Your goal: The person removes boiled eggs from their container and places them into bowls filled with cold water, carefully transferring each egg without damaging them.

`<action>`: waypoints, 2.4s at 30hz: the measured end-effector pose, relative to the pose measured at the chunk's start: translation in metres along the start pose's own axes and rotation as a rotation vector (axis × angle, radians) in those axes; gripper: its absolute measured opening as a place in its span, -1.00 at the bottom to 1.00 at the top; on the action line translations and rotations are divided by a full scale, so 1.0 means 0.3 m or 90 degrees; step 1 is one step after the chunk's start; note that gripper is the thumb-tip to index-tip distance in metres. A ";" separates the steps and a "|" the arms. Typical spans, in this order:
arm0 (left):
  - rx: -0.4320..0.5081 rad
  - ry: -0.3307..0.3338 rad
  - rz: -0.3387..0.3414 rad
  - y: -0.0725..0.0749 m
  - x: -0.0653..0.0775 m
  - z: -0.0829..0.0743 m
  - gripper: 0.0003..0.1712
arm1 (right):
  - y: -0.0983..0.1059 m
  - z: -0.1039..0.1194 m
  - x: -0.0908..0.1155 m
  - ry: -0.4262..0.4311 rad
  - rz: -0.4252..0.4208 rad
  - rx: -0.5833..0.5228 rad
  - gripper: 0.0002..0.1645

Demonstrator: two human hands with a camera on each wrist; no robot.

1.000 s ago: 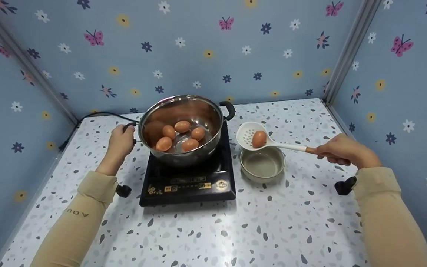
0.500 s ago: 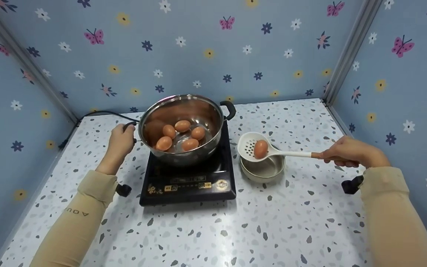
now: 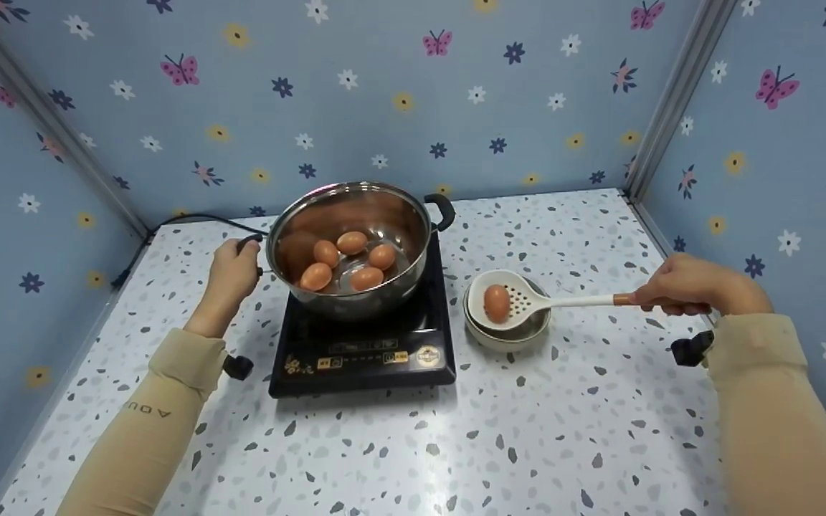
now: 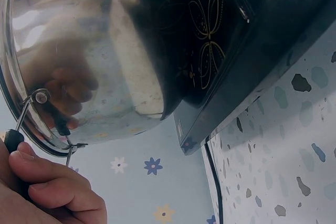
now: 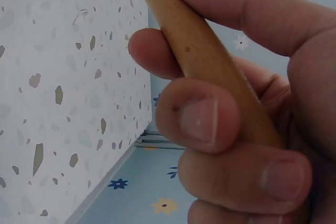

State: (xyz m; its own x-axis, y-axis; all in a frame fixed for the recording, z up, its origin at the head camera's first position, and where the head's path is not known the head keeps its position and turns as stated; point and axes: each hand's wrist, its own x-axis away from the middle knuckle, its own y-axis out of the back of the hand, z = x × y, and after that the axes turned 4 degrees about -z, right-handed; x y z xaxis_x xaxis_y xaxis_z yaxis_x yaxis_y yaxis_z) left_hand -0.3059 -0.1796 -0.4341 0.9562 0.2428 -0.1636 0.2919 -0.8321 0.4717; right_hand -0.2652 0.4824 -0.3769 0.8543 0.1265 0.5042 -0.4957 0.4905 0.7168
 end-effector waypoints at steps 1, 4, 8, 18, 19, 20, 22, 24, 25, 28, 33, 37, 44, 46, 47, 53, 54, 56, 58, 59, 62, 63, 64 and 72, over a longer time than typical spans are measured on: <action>0.001 0.001 0.003 0.000 0.000 0.001 -0.66 | 0.002 0.008 0.002 0.002 -0.006 0.008 -0.66; -0.002 0.008 0.006 0.001 0.001 0.004 -0.65 | 0.008 0.031 0.007 0.005 -0.027 0.031 -0.68; -0.012 0.017 -0.002 0.002 -0.001 0.004 -0.60 | 0.016 0.059 0.015 0.017 -0.053 0.059 -0.67; -0.013 0.014 -0.001 -0.003 -0.001 -0.004 -0.58 | 0.015 0.095 0.035 0.061 -0.124 0.114 -0.66; -0.012 0.014 0.000 -0.003 0.000 -0.004 -0.58 | 0.015 0.095 0.037 0.064 -0.134 0.119 -0.65; -0.012 0.014 0.000 -0.003 0.000 -0.004 -0.58 | 0.016 0.095 0.040 0.065 -0.143 0.121 -0.64; -0.007 0.014 0.002 -0.004 0.001 -0.004 -0.59 | 0.019 0.096 0.043 0.065 -0.163 0.123 -0.60; -0.003 0.011 0.003 -0.003 0.002 -0.003 -0.61 | 0.023 0.097 0.043 0.061 -0.179 0.116 -0.56; -0.002 0.009 0.001 -0.002 0.003 -0.004 -0.62 | 0.027 0.097 0.043 0.060 -0.186 0.111 -0.54; -0.003 0.003 -0.002 -0.001 0.004 -0.004 -0.64 | 0.036 0.097 0.043 0.055 -0.210 0.096 -0.51; -0.005 -0.004 -0.003 0.000 0.003 -0.005 -0.69 | 0.043 0.100 0.050 0.054 -0.264 0.076 -0.47; -0.010 -0.006 -0.004 0.000 0.002 -0.009 -0.67 | 0.040 0.107 0.054 0.062 -0.327 0.059 -0.41; -0.015 0.011 0.002 0.000 0.000 -0.013 -0.55 | 0.027 0.121 0.053 0.052 -0.401 0.017 -0.25; -0.015 0.014 0.002 -0.001 0.000 -0.012 -0.55 | 0.022 0.123 0.050 0.049 -0.415 0.006 -0.20; -0.016 0.015 0.001 -0.001 0.000 -0.011 -0.55 | 0.019 0.123 0.048 0.049 -0.424 0.002 -0.19; -0.012 0.012 -0.003 -0.003 0.001 -0.007 -0.64 | -0.004 0.123 0.035 0.056 -0.459 -0.041 -0.17; -0.011 0.011 -0.003 -0.003 0.001 -0.006 -0.65 | -0.007 0.124 0.034 0.056 -0.458 -0.052 -0.17; -0.010 0.010 -0.001 -0.002 0.001 -0.005 -0.66 | -0.014 0.129 0.033 0.054 -0.456 -0.075 -0.18; -0.010 0.010 -0.002 -0.001 0.000 -0.005 -0.65 | -0.019 0.137 0.032 0.051 -0.448 -0.099 -0.22; -0.007 0.010 0.000 -0.001 0.000 -0.006 -0.65 | -0.021 0.144 0.031 0.052 -0.442 -0.112 -0.27; -0.006 0.010 -0.001 -0.001 0.000 -0.008 -0.64 | -0.027 0.165 0.033 0.064 -0.418 -0.153 -0.56; -0.006 0.009 -0.003 -0.001 0.000 -0.009 -0.62 | -0.028 0.173 0.034 0.069 -0.410 -0.165 -0.66; -0.006 0.010 -0.002 -0.002 0.000 -0.010 -0.61 | -0.030 0.180 0.035 0.075 -0.402 -0.175 -0.73; -0.014 0.017 -0.014 -0.003 -0.002 -0.011 -0.60 | -0.049 0.240 0.034 0.108 -0.388 -0.199 -0.74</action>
State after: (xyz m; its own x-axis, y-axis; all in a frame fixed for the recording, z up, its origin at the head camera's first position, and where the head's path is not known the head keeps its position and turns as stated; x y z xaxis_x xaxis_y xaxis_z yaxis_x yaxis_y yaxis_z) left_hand -0.3065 -0.1775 -0.4316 0.9499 0.2740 -0.1502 0.3123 -0.8153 0.4877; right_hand -0.2604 0.4145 -0.3476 0.9906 -0.1294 -0.0433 0.1253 0.7377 0.6634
